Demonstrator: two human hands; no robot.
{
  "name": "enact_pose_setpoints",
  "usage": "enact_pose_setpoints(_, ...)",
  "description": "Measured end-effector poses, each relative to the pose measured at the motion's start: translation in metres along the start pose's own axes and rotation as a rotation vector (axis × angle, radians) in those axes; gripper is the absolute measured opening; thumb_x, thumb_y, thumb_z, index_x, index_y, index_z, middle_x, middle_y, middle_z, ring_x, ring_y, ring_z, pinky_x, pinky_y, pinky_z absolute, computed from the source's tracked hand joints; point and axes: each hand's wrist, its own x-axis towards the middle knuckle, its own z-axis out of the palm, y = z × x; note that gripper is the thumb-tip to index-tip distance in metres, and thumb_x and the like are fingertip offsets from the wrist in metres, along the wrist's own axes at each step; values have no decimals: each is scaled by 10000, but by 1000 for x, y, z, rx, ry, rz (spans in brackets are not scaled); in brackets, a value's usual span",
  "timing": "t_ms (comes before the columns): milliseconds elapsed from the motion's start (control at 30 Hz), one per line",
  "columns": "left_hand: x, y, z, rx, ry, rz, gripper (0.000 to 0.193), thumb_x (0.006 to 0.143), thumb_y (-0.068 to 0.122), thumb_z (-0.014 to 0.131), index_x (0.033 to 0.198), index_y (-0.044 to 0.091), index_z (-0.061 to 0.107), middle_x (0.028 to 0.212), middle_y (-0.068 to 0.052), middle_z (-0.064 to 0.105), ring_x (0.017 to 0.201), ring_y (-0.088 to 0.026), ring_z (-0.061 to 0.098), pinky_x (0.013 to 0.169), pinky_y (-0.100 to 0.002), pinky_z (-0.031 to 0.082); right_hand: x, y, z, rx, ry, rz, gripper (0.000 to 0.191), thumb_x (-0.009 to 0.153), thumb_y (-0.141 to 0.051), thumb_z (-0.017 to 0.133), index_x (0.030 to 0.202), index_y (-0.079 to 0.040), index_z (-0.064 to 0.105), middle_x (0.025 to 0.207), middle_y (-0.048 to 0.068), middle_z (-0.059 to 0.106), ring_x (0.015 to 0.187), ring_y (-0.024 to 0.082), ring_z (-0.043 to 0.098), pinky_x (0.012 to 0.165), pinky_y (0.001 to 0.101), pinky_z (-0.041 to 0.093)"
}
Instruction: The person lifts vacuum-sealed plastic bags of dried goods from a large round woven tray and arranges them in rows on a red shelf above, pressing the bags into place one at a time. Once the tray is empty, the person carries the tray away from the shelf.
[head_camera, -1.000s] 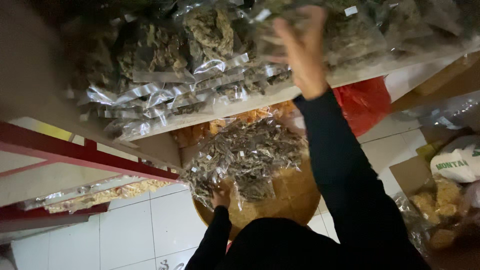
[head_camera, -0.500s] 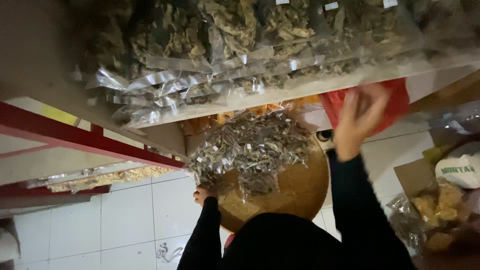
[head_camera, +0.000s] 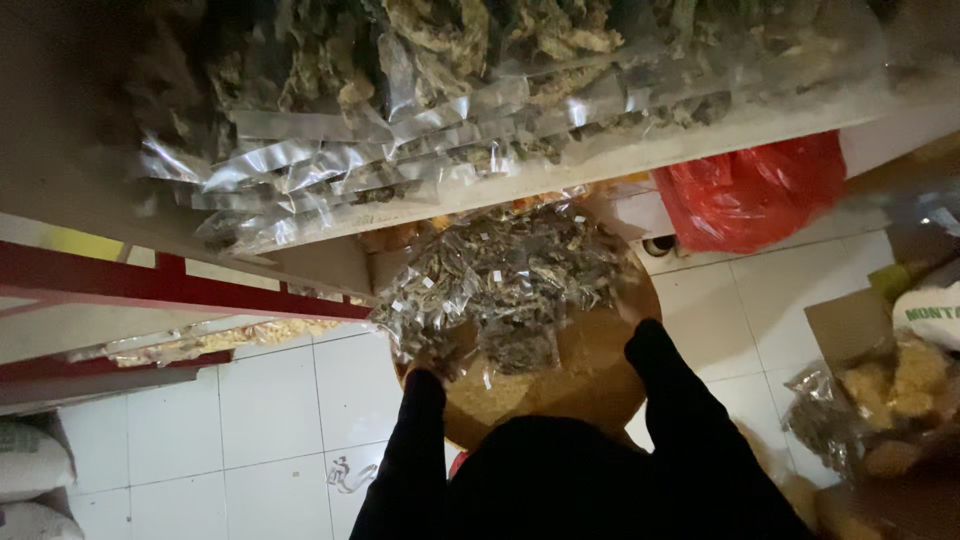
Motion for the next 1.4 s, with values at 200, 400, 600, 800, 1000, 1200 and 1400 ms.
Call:
enact_pose_setpoints(200, -12, -3, 5, 151, -34, 63, 537, 927, 581, 528, 1200, 132, 638, 1189, -168, 614, 1090, -338, 613, 873, -455, 516, 12, -31, 24, 694, -137, 500, 682, 866, -381, 838, 1386, -52, 545, 1204, 95, 620, 1027, 290, 568, 919, 625, 448)
enact_pose_setpoints(400, -7, -3, 5, 888, -43, 541, 507, 932, 464, 426, 1234, 166, 702, 1253, -90, 742, 1119, -259, 711, 841, -388, 617, 29, -49, 35, 705, -92, 529, 699, 829, -378, 837, 1379, -55, 551, 1210, 103, 615, 1030, 293, 565, 916, 605, 449)
enact_pose_setpoints(600, -28, -11, 11, 36, 137, 193, 521, 927, 466, 500, 1307, 146, 655, 1317, -89, 696, 1176, -259, 654, 896, -374, 573, 38, -52, 45, 725, -63, 536, 718, 792, -376, 836, 1372, -58, 557, 1217, 112, 611, 1032, 296, 562, 912, 586, 451)
enact_pose_setpoints(800, -79, -36, 2, -515, 193, 84, 539, 939, 447, 536, 1357, 114, 615, 1340, -89, 680, 1188, -237, 639, 911, -356, 555, 27, -45, 47, 727, -91, 559, 737, 755, -373, 835, 1365, -61, 563, 1223, 120, 606, 1035, 299, 559, 909, 567, 452)
enact_pose_setpoints(1000, -109, -53, -4, -731, 182, 69, 571, 952, 427, 572, 1407, 83, 575, 1362, -90, 665, 1199, -215, 624, 927, -339, 536, 23, -40, 41, 730, -83, 555, 758, 718, -370, 834, 1359, -63, 570, 1230, 129, 602, 1038, 301, 556, 906, 547, 453)
enact_pose_setpoints(1200, -101, -59, 0, -688, 71, 125, 649, 967, 381, 647, 1487, 17, 510, 1439, -124, 623, 1277, -206, 583, 1003, -314, 497, 6, -36, 37, 759, -86, 546, 779, 681, -368, 833, 1352, -66, 576, 1236, 137, 597, 1041, 304, 553, 902, 528, 455)
enact_pose_setpoints(1400, -78, -47, 11, -535, -128, 323, 669, 923, 247, 720, 1482, -40, 491, 1387, -138, 648, 1224, -208, 617, 1028, -316, 477, -41, -6, 31, 746, -101, 462, 800, 644, -365, 831, 1345, -69, 582, 1242, 145, 593, 1043, 307, 550, 899, 509, 456)
